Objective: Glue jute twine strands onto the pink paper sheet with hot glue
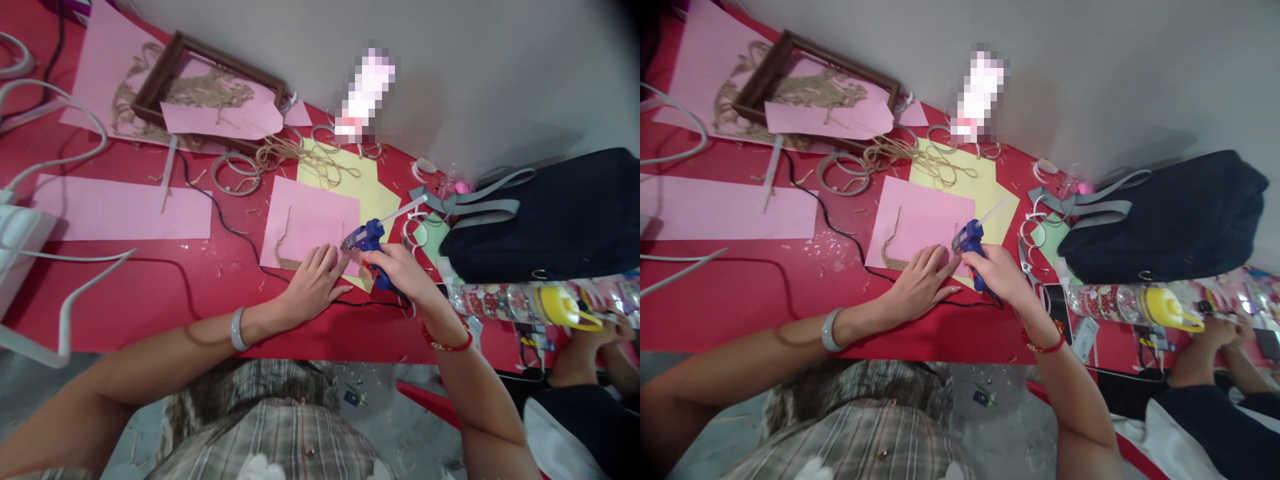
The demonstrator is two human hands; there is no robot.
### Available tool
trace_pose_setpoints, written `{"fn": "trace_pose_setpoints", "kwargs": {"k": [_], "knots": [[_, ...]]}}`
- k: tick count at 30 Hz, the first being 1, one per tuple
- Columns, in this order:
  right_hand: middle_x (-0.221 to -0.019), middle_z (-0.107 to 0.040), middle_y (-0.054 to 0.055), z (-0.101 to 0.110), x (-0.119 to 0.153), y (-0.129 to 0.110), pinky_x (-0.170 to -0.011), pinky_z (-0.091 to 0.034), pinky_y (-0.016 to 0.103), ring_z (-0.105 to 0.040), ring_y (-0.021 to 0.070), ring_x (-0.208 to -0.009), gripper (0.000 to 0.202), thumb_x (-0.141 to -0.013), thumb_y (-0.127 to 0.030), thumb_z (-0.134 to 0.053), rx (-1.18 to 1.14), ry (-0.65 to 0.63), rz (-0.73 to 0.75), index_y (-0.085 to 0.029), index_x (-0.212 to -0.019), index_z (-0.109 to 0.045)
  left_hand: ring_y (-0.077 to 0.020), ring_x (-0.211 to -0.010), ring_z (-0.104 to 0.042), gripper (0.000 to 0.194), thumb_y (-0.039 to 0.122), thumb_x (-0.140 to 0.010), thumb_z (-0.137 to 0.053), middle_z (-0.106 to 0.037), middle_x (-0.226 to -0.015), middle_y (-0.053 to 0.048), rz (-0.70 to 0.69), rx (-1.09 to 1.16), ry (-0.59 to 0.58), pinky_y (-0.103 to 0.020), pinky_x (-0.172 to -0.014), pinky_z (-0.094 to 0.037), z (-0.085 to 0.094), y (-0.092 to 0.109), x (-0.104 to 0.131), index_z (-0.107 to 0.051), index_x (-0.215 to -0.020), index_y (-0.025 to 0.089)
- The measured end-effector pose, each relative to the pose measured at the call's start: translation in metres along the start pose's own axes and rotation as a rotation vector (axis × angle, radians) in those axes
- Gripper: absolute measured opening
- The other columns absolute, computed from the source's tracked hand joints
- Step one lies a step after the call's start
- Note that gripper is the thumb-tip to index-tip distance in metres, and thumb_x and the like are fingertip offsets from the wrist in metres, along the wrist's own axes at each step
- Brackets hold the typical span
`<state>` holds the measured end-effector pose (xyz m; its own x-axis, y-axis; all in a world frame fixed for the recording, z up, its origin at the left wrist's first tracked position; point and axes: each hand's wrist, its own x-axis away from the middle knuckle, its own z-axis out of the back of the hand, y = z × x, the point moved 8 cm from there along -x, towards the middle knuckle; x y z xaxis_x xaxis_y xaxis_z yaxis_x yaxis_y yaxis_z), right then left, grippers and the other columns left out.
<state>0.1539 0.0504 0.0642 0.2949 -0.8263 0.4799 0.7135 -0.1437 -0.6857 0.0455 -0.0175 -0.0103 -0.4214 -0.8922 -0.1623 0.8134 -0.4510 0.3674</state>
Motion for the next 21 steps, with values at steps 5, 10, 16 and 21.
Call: {"fn": "trace_pose_setpoints", "kwargs": {"k": [5, 10, 16, 21], "knots": [[-0.058, -0.055, 0.0, -0.002, 0.001, -0.006, -0.059, -0.033, 0.033, -0.048, 0.0144, -0.057, 0.034, -0.088, -0.043, -0.06, 0.061, 0.043, 0.018, -0.023, -0.061, -0.055, -0.0442, -0.148, -0.048, 0.069, 0.059, -0.109, -0.049, -0.052, -0.158, -0.028, 0.005, 0.01, 0.011, -0.058, -0.124, -0.038, 0.0, -0.001, 0.0, -0.055, -0.157, 0.009], [-0.056, -0.054, 0.0, -0.006, 0.003, -0.013, -0.059, -0.033, 0.033, -0.048, 0.016, -0.058, 0.03, -0.09, -0.035, -0.062, 0.191, 0.088, 0.044, -0.023, -0.063, -0.054, -0.0444, -0.15, -0.047, 0.068, 0.057, -0.11, -0.048, -0.051, -0.16, -0.029, 0.005, 0.004, 0.02, -0.058, -0.125, -0.038, 0.0, -0.001, 0.001, -0.056, -0.155, 0.008], [-0.072, -0.072, 0.009, -0.017, 0.007, -0.022, -0.064, -0.038, 0.034, -0.059, 0.0219, -0.065, 0.017, -0.086, -0.035, -0.067, 0.397, 0.188, 0.15, -0.022, -0.075, -0.066, -0.0439, -0.149, -0.049, 0.067, 0.057, -0.109, -0.051, -0.052, -0.159, -0.029, 0.01, -0.011, 0.021, -0.055, -0.128, -0.035, -0.003, 0.0, 0.0, -0.061, -0.148, 0.004], [-0.067, -0.069, 0.005, -0.004, 0.024, -0.01, -0.063, -0.042, 0.034, -0.06, 0.0221, -0.061, 0.022, -0.09, -0.041, -0.063, 0.202, 0.325, 0.185, -0.022, -0.081, -0.068, -0.0437, -0.149, -0.047, 0.072, 0.058, -0.109, -0.05, -0.052, -0.159, -0.028, 0.017, -0.002, 0.016, -0.056, -0.126, -0.036, -0.002, 0.0, 0.001, -0.053, -0.158, 0.006]]}}
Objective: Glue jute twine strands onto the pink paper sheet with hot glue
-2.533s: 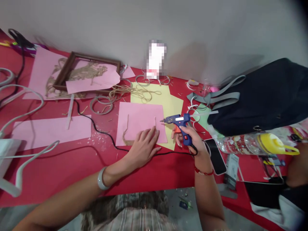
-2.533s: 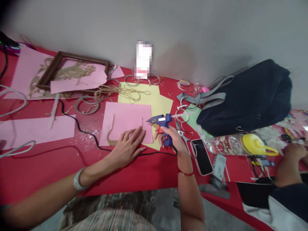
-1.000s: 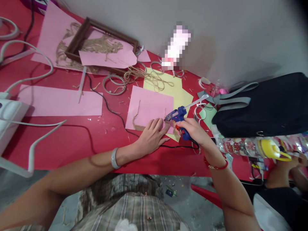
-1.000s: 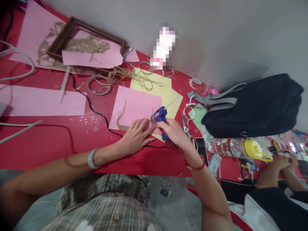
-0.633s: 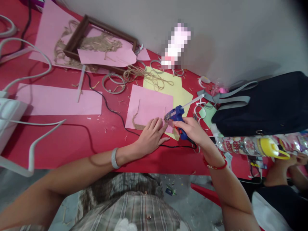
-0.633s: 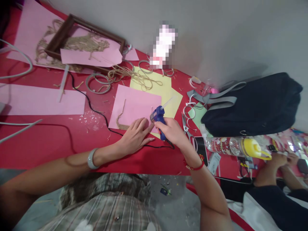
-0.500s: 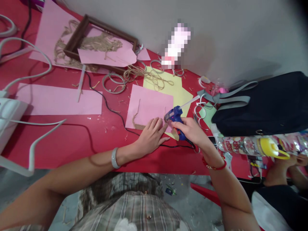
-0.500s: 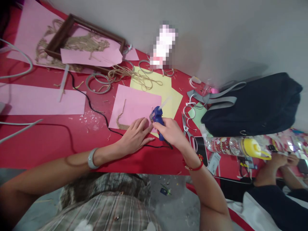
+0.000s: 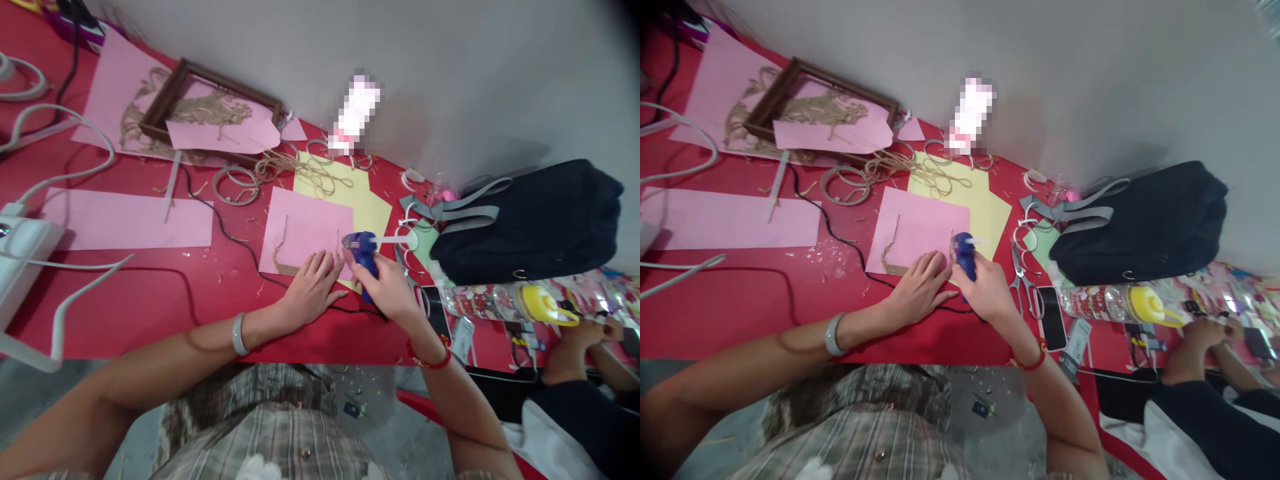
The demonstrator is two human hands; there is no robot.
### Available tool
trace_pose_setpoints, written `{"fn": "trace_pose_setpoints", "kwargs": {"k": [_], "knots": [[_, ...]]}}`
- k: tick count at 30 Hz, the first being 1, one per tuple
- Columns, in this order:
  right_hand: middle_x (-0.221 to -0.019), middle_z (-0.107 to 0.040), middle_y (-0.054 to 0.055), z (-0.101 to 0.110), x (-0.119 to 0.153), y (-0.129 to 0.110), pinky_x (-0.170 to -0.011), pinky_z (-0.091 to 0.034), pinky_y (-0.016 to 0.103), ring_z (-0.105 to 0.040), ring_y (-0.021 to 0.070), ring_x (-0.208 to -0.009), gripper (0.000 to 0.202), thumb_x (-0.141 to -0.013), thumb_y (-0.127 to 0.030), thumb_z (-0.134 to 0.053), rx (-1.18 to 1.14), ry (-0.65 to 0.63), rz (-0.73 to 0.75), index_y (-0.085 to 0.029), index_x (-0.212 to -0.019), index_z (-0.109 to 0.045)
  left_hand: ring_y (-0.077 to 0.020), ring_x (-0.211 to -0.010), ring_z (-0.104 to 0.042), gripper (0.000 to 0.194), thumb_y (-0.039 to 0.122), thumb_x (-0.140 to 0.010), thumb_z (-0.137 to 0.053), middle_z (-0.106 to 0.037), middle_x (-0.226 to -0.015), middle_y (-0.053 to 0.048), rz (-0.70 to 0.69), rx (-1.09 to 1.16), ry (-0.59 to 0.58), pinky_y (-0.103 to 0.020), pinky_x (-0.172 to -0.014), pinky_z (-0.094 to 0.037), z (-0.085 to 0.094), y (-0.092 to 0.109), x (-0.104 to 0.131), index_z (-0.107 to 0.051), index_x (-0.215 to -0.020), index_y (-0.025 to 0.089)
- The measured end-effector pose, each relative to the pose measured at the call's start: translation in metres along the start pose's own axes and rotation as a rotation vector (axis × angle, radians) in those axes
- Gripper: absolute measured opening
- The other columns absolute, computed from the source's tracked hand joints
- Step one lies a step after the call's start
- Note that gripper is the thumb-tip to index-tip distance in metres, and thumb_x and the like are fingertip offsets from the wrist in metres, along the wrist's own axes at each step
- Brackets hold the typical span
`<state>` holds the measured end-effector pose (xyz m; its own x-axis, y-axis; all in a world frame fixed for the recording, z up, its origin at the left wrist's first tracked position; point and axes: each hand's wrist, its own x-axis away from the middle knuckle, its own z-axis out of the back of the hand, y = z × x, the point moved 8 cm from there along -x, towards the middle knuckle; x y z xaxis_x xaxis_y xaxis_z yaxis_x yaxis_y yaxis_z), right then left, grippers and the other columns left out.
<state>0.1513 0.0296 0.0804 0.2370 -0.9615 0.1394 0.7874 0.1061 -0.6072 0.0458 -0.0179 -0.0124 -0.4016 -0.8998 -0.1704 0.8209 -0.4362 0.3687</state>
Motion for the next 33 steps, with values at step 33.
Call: {"fn": "trace_pose_setpoints", "kwargs": {"k": [33], "knots": [[-0.08, -0.077, 0.005, -0.011, 0.057, 0.089, -0.048, -0.032, 0.029, -0.048, 0.012, -0.046, 0.023, -0.095, -0.042, -0.063, -0.843, 0.471, -0.07, -0.02, -0.094, -0.068, -0.041, -0.14, -0.049, 0.073, 0.055, -0.11, -0.049, -0.056, -0.15, -0.029, 0.032, -0.084, -0.043, -0.051, -0.117, -0.04, 0.01, -0.006, -0.013, -0.047, -0.16, 0.002]]}}
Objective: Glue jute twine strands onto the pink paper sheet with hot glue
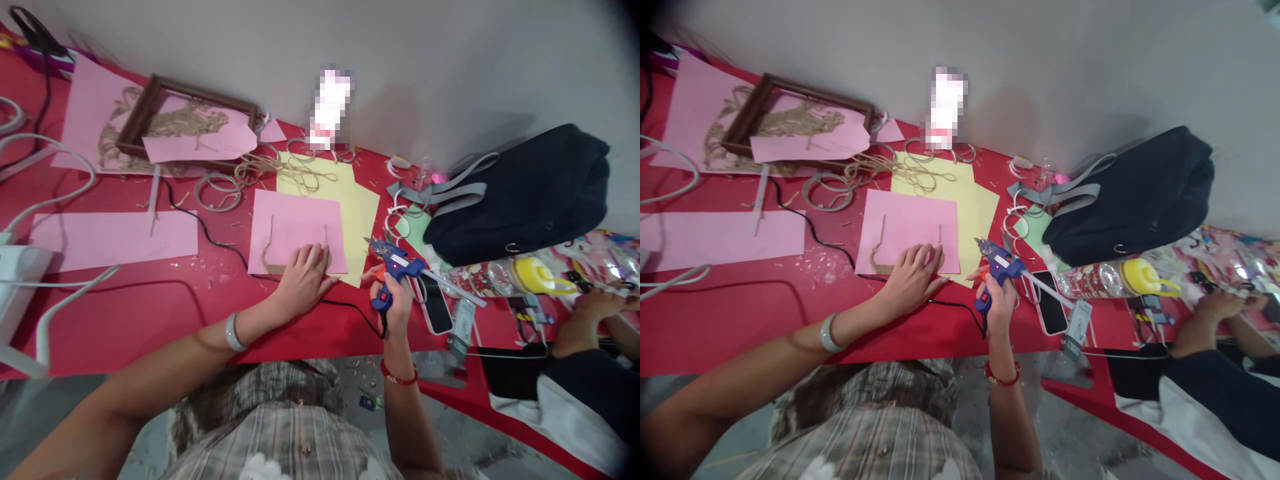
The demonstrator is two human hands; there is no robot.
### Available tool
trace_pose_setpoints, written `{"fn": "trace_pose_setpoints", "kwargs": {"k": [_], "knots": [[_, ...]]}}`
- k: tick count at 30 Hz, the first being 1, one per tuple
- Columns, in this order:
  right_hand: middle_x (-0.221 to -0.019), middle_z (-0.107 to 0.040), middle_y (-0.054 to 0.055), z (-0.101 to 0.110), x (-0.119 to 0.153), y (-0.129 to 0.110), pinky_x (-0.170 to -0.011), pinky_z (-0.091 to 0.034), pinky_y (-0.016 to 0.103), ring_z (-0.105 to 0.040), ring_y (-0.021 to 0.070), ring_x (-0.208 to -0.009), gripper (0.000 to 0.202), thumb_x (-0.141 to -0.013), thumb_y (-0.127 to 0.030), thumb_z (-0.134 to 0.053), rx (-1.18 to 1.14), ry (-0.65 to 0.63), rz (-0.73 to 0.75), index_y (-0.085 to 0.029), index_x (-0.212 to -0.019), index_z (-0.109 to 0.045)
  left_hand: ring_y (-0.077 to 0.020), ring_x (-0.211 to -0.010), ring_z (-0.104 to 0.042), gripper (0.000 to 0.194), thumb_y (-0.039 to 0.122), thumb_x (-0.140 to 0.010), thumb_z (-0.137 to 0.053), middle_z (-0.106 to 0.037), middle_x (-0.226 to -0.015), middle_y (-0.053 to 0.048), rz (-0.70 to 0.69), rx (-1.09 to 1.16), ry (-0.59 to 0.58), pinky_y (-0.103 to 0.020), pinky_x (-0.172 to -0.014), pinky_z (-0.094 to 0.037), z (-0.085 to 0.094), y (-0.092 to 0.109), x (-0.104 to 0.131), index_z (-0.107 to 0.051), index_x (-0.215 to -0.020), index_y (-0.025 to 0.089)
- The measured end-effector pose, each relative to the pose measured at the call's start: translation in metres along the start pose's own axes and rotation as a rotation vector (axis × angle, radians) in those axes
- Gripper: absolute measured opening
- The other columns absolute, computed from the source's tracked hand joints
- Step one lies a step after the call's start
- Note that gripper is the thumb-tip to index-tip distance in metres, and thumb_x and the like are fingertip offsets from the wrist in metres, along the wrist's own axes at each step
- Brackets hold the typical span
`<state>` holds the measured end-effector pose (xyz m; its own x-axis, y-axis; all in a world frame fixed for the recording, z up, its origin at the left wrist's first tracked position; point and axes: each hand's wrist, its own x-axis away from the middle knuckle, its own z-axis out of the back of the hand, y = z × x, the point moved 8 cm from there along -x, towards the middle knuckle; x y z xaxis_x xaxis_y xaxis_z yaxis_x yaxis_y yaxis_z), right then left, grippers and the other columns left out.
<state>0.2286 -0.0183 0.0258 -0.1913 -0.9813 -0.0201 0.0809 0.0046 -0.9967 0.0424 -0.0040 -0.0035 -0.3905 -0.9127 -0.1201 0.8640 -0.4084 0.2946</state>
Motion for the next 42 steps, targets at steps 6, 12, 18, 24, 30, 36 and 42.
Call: {"fn": "trace_pose_setpoints", "kwargs": {"k": [6, 12, 18, 24, 30, 36, 42], "knots": [[-0.08, -0.077, 0.004, 0.002, 0.001, 0.002, -0.047, -0.031, 0.028, -0.047, 0.0112, -0.045, 0.024, -0.095, -0.043, -0.064, -0.011, 0.004, 0.002, -0.02, -0.094, -0.067, -0.0425, -0.138, -0.049, 0.076, 0.054, -0.111, -0.047, -0.056, -0.149, -0.03, 0.008, 0.038, 0.02, -0.054, -0.116, -0.04, 0.0, 0.0, 0.001, -0.043, -0.162, -0.002], [-0.075, -0.073, 0.002, -0.002, 0.004, 0.004, -0.051, -0.036, 0.029, -0.047, 0.0125, -0.046, 0.024, -0.093, -0.045, -0.06, 0.025, 0.018, 0.002, -0.021, -0.094, -0.064, -0.0354, -0.122, -0.061, 0.051, 0.031, -0.11, -0.042, -0.063, -0.138, -0.025, 0.117, 0.309, 0.068, -0.05, -0.108, -0.049, 0.01, -0.028, -0.013, -0.051, -0.152, 0.004], [-0.076, -0.071, 0.004, -0.012, 0.004, 0.017, -0.054, -0.038, 0.032, -0.048, 0.0151, -0.049, 0.026, -0.091, -0.05, -0.056, 0.097, 0.004, 0.013, -0.024, -0.093, -0.06, -0.0273, -0.101, -0.073, 0.023, 0.032, -0.103, -0.06, -0.078, -0.112, -0.014, 0.363, 0.559, -0.065, -0.037, -0.09, -0.054, 0.016, -0.066, -0.047, -0.062, -0.12, 0.016], [-0.078, -0.07, 0.004, -0.017, 0.002, 0.03, -0.052, -0.036, 0.03, -0.044, 0.0138, -0.05, 0.029, -0.09, -0.052, -0.055, 0.101, -0.005, -0.003, -0.024, -0.094, -0.058, -0.0283, -0.092, -0.072, 0.036, 0.046, -0.092, -0.08, -0.077, -0.102, -0.01, 0.399, 0.486, -0.12, -0.035, -0.078, -0.048, 0.017, -0.069, -0.058, -0.061, -0.108, 0.019], [-0.069, -0.064, 0.001, -0.017, -0.001, 0.031, -0.05, -0.034, 0.029, -0.042, 0.0137, -0.049, 0.026, -0.089, -0.05, -0.059, 0.023, -0.001, -0.006, -0.024, -0.093, -0.061, -0.0281, -0.092, -0.071, 0.041, 0.048, -0.09, -0.083, -0.077, -0.102, -0.009, 0.391, 0.413, -0.113, -0.035, -0.078, -0.046, 0.017, -0.068, -0.059, -0.061, -0.111, 0.019], [-0.076, -0.064, 0.004, -0.019, 0.0, 0.034, -0.052, -0.035, 0.032, -0.043, 0.0159, -0.052, 0.035, -0.092, -0.061, -0.05, 0.164, -0.034, -0.016, -0.026, -0.094, -0.057, -0.0286, -0.095, -0.071, 0.04, 0.044, -0.091, -0.084, -0.076, -0.102, -0.009, 0.394, 0.391, -0.126, -0.035, -0.078, -0.046, 0.015, -0.071, -0.061, -0.062, -0.113, 0.018], [-0.081, -0.068, 0.006, -0.02, -0.001, 0.033, -0.053, -0.037, 0.032, -0.044, 0.0157, -0.052, 0.034, -0.091, -0.06, -0.051, 0.165, -0.043, -0.028, -0.026, -0.093, -0.055, -0.0285, -0.095, -0.071, 0.035, 0.037, -0.093, -0.083, -0.076, -0.102, -0.009, 0.365, 0.387, -0.11, -0.034, -0.078, -0.045, 0.013, -0.072, -0.06, -0.062, -0.114, 0.018]]}}
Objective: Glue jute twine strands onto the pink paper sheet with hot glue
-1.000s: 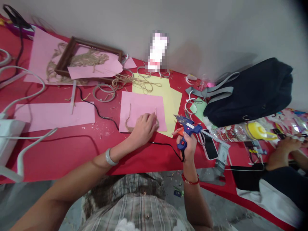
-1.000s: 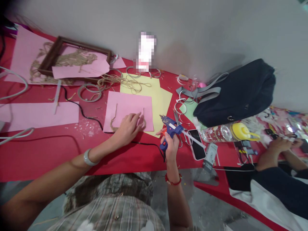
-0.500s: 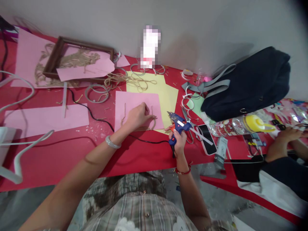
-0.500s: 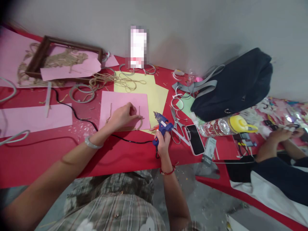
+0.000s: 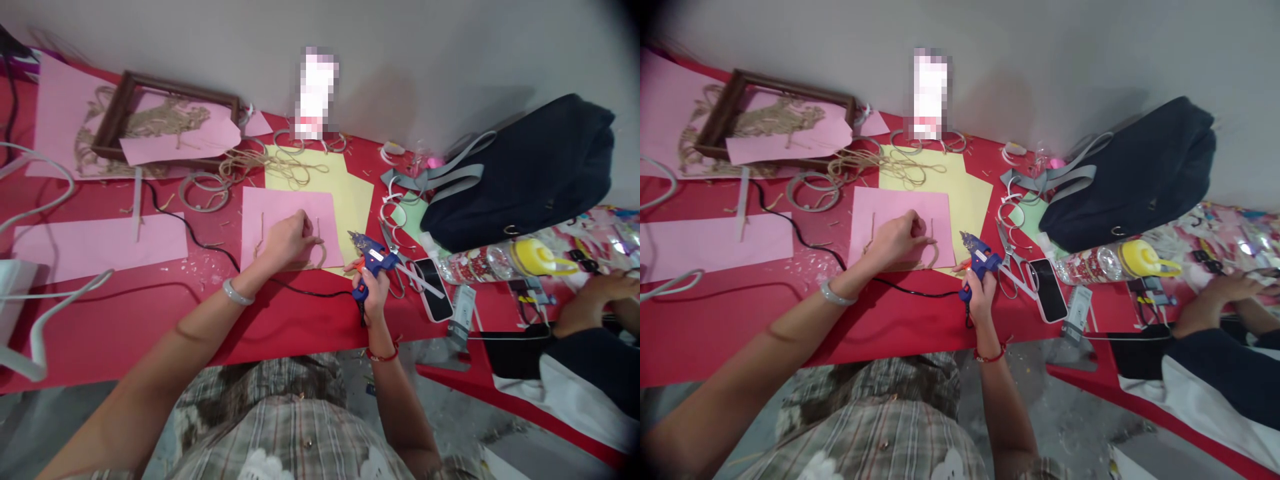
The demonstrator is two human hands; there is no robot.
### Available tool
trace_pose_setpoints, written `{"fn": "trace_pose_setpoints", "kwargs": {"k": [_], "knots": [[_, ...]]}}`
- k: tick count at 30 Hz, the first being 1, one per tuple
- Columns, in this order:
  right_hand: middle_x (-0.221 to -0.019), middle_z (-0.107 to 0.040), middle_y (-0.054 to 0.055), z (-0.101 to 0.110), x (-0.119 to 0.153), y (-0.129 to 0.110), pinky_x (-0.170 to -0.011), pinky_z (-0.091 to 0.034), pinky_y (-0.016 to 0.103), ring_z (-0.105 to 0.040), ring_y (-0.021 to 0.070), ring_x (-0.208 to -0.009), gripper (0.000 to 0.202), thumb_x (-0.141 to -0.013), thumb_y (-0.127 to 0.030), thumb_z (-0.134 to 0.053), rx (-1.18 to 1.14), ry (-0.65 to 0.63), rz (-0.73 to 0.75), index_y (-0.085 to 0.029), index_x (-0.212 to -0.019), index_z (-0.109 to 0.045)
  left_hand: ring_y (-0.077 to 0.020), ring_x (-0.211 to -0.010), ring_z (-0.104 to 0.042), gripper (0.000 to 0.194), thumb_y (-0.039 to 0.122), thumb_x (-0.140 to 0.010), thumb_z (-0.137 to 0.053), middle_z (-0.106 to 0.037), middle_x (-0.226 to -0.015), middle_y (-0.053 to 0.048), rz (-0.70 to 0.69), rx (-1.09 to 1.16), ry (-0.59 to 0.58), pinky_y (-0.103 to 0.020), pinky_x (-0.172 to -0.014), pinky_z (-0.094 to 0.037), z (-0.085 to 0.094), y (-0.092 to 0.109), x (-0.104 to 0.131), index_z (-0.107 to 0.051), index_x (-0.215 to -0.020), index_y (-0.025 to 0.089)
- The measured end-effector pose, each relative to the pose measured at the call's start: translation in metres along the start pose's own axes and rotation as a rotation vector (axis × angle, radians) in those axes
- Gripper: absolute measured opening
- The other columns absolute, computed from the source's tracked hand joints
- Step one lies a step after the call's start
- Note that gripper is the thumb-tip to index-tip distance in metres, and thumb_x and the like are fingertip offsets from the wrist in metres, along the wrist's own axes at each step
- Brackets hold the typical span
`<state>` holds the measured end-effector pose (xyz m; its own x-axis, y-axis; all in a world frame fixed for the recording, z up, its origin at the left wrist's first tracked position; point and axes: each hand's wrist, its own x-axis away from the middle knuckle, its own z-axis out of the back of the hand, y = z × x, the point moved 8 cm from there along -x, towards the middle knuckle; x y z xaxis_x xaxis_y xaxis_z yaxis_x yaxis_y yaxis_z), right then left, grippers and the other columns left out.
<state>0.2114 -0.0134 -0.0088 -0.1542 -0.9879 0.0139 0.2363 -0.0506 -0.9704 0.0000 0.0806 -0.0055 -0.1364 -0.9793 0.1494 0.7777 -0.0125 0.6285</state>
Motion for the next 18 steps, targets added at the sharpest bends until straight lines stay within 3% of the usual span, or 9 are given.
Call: {"fn": "trace_pose_setpoints", "kwargs": {"k": [7, 14, 18], "knots": [[-0.082, -0.071, 0.005, -0.0015, -0.0003, -0.0017, -0.052, -0.036, 0.031, -0.044, 0.0142, -0.051, 0.031, -0.09, -0.056, -0.054, -0.057, 0.002, 0.002, -0.025, -0.095, -0.056, -0.0289, -0.096, -0.069, 0.028, 0.042, -0.099, -0.072, -0.076, -0.104, -0.011, -0.018, 0.036, -0.04, -0.035, -0.079, -0.045, -0.0005, -0.0052, -0.0042, -0.063, -0.113, 0.019], [-0.079, -0.073, 0.004, -0.0001, -0.001, 0.0011, -0.049, -0.034, 0.028, -0.044, 0.012, -0.05, 0.024, -0.091, -0.047, -0.065, -0.231, 0.004, 0.045, -0.023, -0.094, -0.064, -0.0278, -0.094, -0.068, 0.032, 0.038, -0.091, -0.078, -0.075, -0.102, -0.009, -0.023, 0.043, -0.058, -0.034, -0.077, -0.044, -0.002, -0.0077, -0.0055, -0.062, -0.112, 0.02], [-0.074, -0.073, 0.003, 0.0018, -0.0023, 0.0056, -0.046, -0.033, 0.027, -0.044, 0.0114, -0.048, 0.027, -0.09, -0.049, -0.068, -0.265, 0.029, 0.074, -0.022, -0.092, -0.066, -0.027, -0.094, -0.068, 0.033, 0.042, -0.09, -0.079, -0.074, -0.102, -0.007, -0.006, 0.062, -0.071, -0.034, -0.077, -0.045, -0.001, -0.0078, -0.0042, -0.062, -0.109, 0.021]]}}
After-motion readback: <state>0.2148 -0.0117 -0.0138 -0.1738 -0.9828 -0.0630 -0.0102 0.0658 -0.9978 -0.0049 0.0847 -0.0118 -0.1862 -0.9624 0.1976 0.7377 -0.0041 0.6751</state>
